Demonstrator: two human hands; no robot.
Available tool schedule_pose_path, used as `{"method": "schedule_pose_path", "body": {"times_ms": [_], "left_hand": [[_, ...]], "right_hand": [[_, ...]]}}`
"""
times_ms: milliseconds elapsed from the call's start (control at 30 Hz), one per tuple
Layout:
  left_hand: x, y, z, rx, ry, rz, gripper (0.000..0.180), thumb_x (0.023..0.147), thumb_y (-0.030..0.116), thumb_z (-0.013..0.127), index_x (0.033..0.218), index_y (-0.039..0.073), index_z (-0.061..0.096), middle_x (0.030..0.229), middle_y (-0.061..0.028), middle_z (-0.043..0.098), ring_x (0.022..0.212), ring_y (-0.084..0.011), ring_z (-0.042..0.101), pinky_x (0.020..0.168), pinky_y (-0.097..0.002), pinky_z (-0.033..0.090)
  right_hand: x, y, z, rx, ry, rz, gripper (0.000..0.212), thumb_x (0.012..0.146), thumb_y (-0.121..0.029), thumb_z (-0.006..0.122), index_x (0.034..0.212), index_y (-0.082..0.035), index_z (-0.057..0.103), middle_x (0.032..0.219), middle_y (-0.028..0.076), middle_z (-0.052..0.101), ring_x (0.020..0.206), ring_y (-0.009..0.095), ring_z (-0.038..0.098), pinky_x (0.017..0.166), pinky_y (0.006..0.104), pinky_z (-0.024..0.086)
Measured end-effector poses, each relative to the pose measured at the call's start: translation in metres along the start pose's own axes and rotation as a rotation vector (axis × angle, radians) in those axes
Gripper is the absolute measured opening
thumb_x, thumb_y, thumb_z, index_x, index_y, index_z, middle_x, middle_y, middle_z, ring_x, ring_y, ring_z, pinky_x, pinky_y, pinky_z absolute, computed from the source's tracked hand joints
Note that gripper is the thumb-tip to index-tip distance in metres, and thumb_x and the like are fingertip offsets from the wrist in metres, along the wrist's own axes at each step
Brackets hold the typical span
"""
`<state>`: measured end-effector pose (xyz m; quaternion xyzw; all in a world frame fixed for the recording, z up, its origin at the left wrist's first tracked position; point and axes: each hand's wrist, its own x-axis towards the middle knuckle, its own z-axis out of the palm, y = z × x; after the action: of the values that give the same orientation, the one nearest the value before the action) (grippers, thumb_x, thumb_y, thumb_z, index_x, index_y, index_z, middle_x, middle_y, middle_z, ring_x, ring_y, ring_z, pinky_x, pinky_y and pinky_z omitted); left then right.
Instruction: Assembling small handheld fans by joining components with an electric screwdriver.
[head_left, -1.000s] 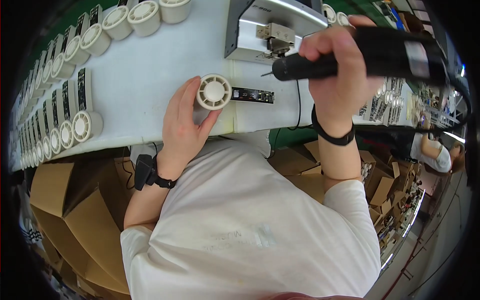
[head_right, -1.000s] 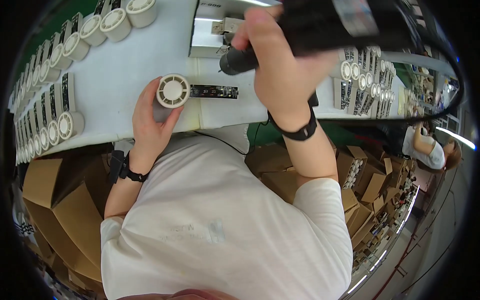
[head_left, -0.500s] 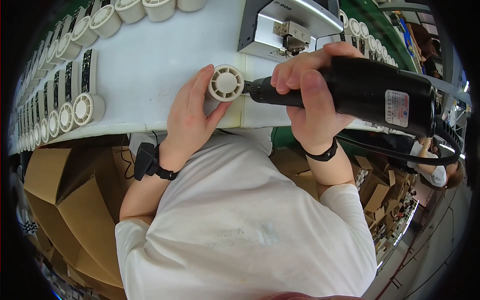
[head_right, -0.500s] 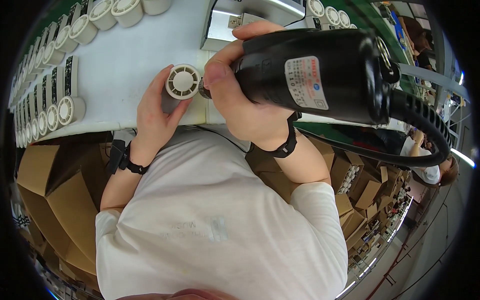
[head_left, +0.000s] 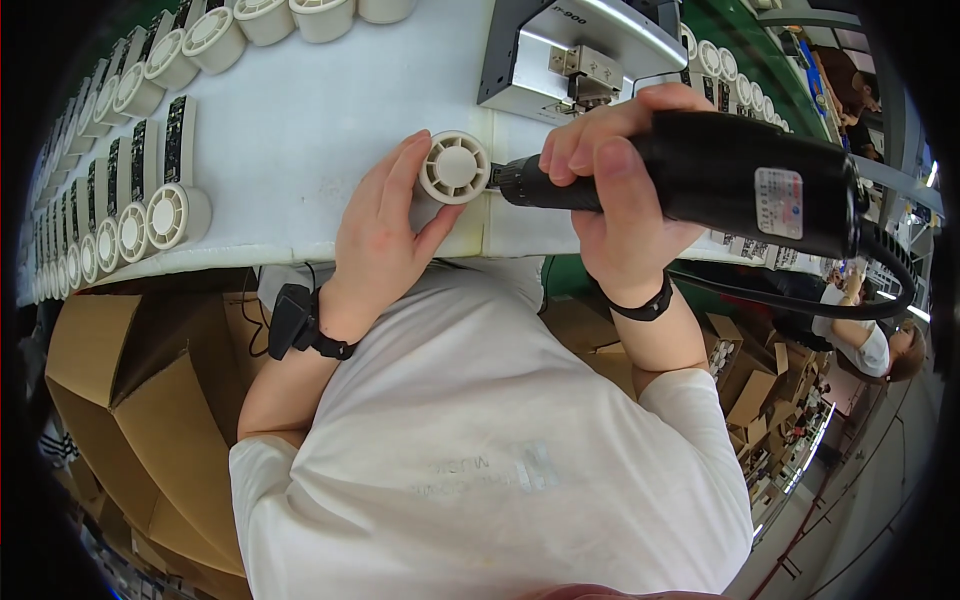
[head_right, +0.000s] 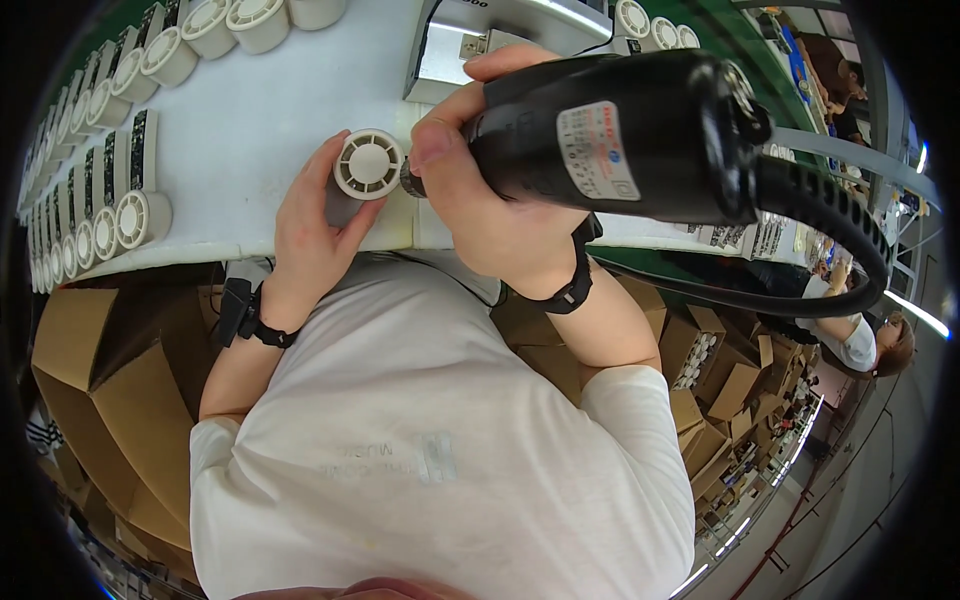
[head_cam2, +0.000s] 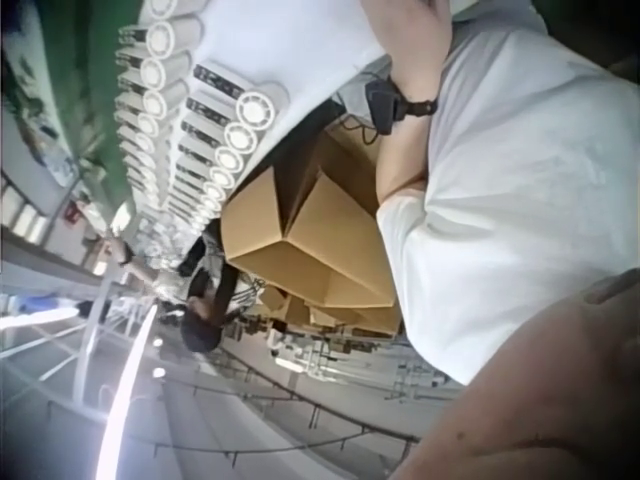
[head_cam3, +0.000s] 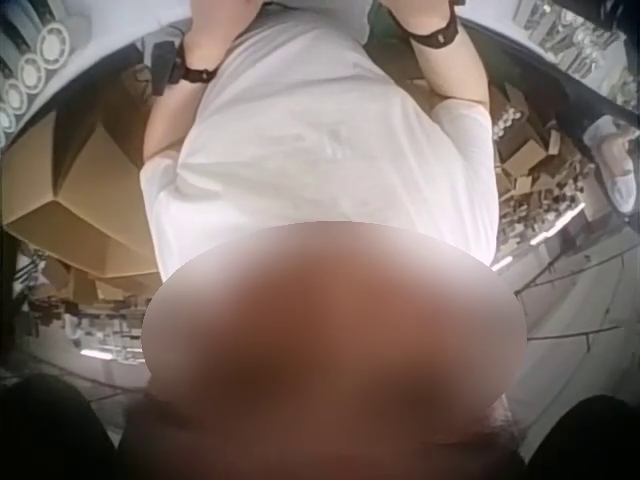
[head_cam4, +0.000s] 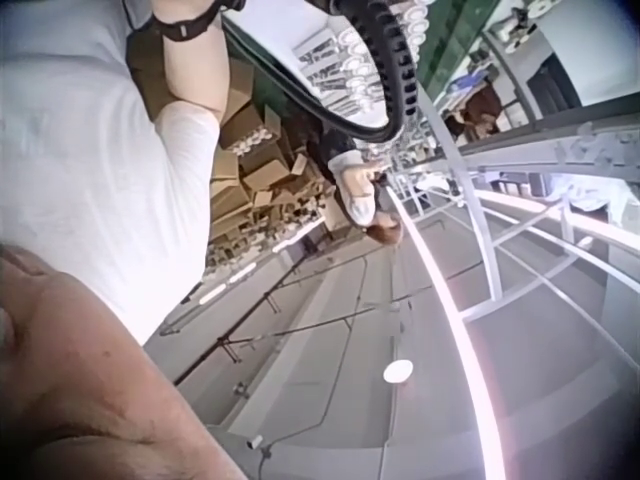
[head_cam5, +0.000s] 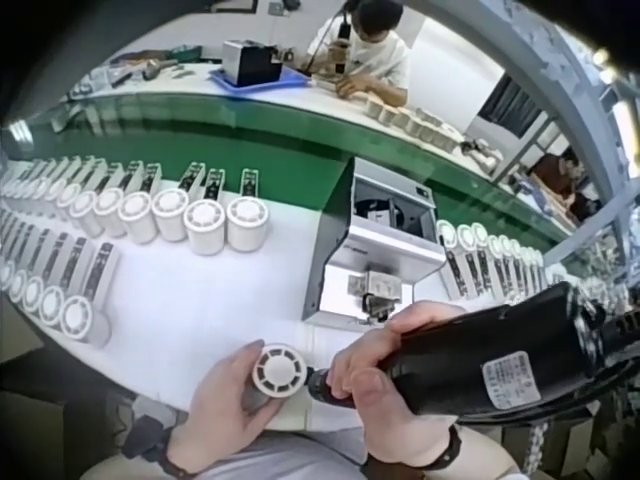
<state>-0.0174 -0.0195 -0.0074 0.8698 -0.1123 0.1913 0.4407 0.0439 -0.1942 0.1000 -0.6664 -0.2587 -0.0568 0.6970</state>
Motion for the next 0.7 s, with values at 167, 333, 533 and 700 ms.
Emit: {"method": "schedule_pose_path", "body": {"times_ms": [167, 333, 533, 700], "left_hand": [[-0.001, 0.001, 0.001, 0.004, 0.009, 0.006, 0.067, 0.079, 0.011, 0.078, 0.136, 0.0, 0.045, 0.125, -0.0177, 0.06, 0.108, -0.0347, 0.061, 0.088, -0.0396, 0.052], [0.0, -0.001, 0.001, -0.002, 0.022, 0.026, 0.065, 0.078, 0.01, 0.078, 0.135, 0.0, 0.046, 0.125, -0.0185, 0.06, 0.108, -0.0355, 0.061, 0.089, -0.0405, 0.051], [0.003, 0.004, -0.007, 0.005, -0.005, -0.012, 0.064, 0.077, 0.009, 0.078, 0.132, -0.001, 0.047, 0.123, -0.0199, 0.059, 0.108, -0.0383, 0.06, 0.09, -0.0423, 0.05], [0.003, 0.003, -0.01, -0.033, -0.024, -0.021, 0.062, 0.077, 0.009, 0.077, 0.13, -0.001, 0.047, 0.122, -0.0212, 0.058, 0.108, -0.0402, 0.058, 0.091, -0.044, 0.05]], "right_hand": [[-0.002, -0.001, 0.0, -0.004, 0.0, 0.001, 0.036, 0.091, -0.004, 0.057, 0.122, -0.005, 0.04, 0.077, 0.008, 0.056, 0.063, 0.019, 0.053, 0.063, 0.0399, 0.05], [-0.003, 0.003, 0.004, 0.052, -0.011, 0.009, 0.032, 0.091, -0.002, 0.058, 0.118, -0.006, 0.04, 0.077, 0.008, 0.055, 0.063, 0.019, 0.052, 0.062, 0.0388, 0.05], [-0.004, 0.007, -0.001, -0.04, -0.155, -0.055, 0.03, 0.09, 0.001, 0.057, 0.114, -0.007, 0.039, 0.076, 0.009, 0.053, 0.064, 0.018, 0.051, 0.061, 0.0371, 0.049], [-0.007, 0.009, 0.007, 0.0, -0.111, -0.032, 0.031, 0.089, 0.004, 0.054, 0.113, -0.007, 0.039, 0.076, 0.009, 0.053, 0.065, 0.018, 0.051, 0.064, 0.0358, 0.049]]}}
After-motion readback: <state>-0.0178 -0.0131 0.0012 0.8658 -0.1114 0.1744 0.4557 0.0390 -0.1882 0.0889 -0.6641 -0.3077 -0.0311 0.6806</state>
